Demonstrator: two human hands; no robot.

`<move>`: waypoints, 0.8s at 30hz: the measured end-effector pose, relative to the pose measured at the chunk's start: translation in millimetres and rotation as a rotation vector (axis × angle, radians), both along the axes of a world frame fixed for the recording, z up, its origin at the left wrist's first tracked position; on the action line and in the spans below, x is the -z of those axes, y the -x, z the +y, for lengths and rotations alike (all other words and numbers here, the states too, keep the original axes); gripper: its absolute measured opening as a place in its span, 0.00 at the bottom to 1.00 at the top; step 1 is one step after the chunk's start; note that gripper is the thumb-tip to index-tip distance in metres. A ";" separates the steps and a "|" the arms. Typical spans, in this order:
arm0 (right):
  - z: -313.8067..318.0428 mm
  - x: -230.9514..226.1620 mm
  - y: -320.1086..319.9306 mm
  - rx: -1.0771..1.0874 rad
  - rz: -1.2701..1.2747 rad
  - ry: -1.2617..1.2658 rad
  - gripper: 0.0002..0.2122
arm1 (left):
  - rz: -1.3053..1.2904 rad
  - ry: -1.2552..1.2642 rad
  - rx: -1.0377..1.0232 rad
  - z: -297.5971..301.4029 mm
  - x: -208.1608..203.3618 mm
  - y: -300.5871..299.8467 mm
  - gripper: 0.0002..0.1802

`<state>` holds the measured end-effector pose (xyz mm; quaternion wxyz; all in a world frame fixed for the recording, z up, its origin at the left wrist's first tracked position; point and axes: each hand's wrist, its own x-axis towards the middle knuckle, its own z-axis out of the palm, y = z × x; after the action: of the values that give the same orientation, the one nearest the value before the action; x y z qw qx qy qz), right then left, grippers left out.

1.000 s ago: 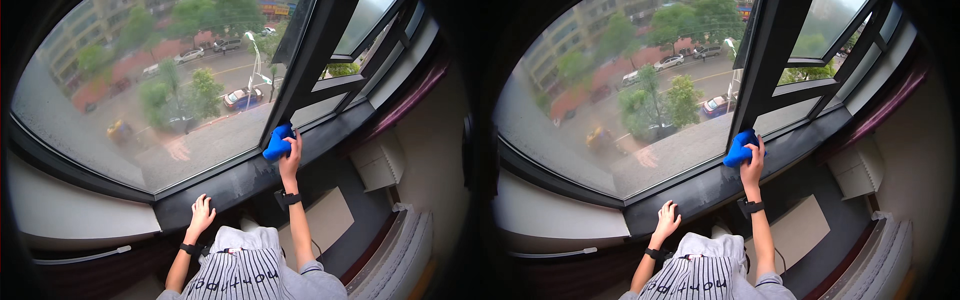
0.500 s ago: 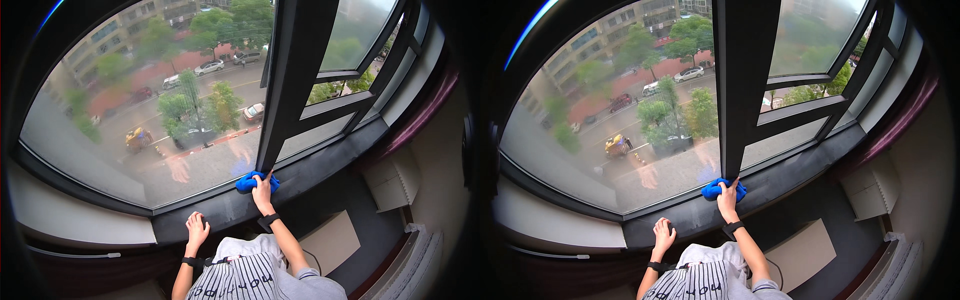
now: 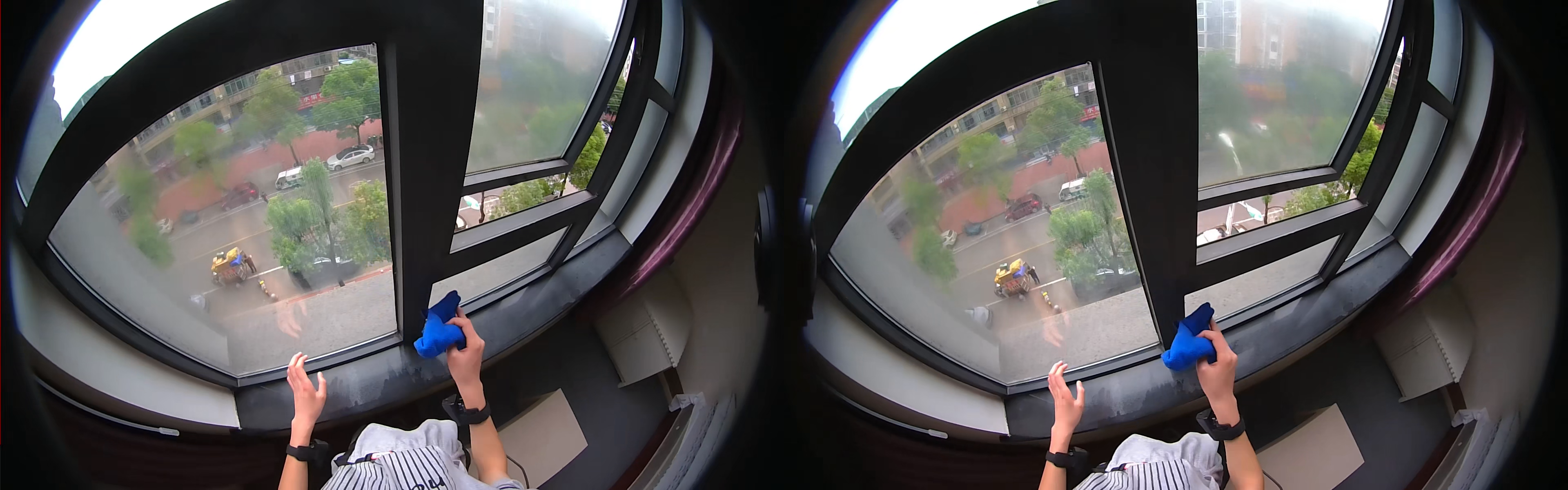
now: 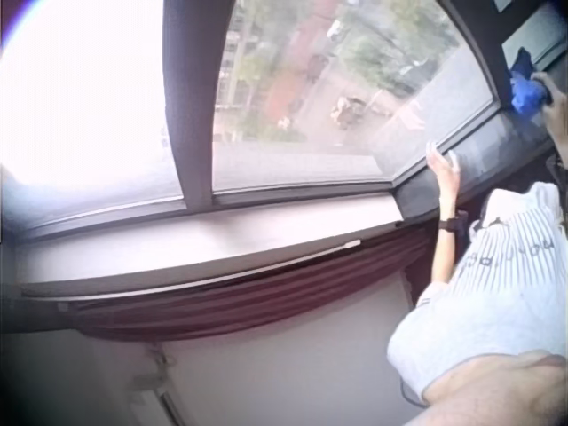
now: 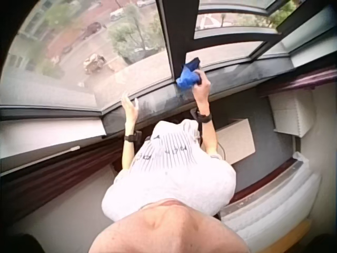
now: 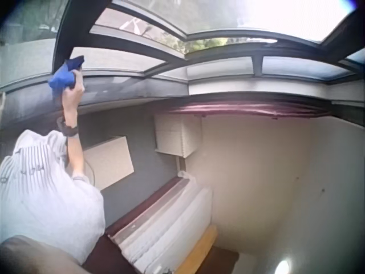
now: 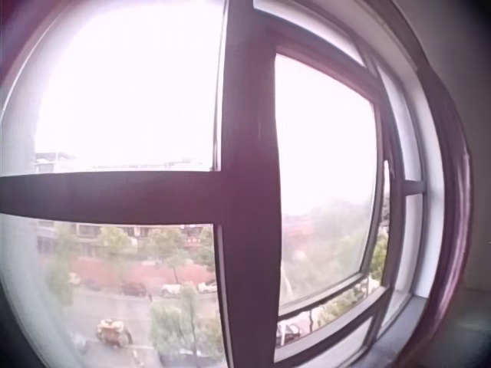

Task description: Clean the window frame and glass using a blue cloth.

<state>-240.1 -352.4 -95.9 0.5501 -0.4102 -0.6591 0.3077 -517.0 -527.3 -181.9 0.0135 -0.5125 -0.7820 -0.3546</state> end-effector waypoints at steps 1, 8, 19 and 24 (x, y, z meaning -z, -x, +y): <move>2.8 -22.1 -2.3 0.046 0.024 -0.168 0.15 | 0.009 -0.060 0.011 5.1 -10.4 -0.6 0.30; 35.2 -95.5 29.4 0.022 -0.067 -0.588 0.20 | 0.088 -0.333 0.060 54.5 -92.1 -12.0 0.33; 88.9 -222.9 84.1 0.205 0.052 -0.876 0.23 | 0.506 -0.100 -0.052 69.1 -94.1 16.1 0.43; 91.5 -324.8 97.4 0.203 0.097 -1.016 0.25 | 0.491 -0.097 -0.061 66.3 -93.3 19.3 0.45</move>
<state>-337.5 -260.9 228.9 0.7368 -0.1386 -0.6560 -0.0872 -536.3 -460.9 -88.6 0.2382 -0.5581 -0.7525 -0.2559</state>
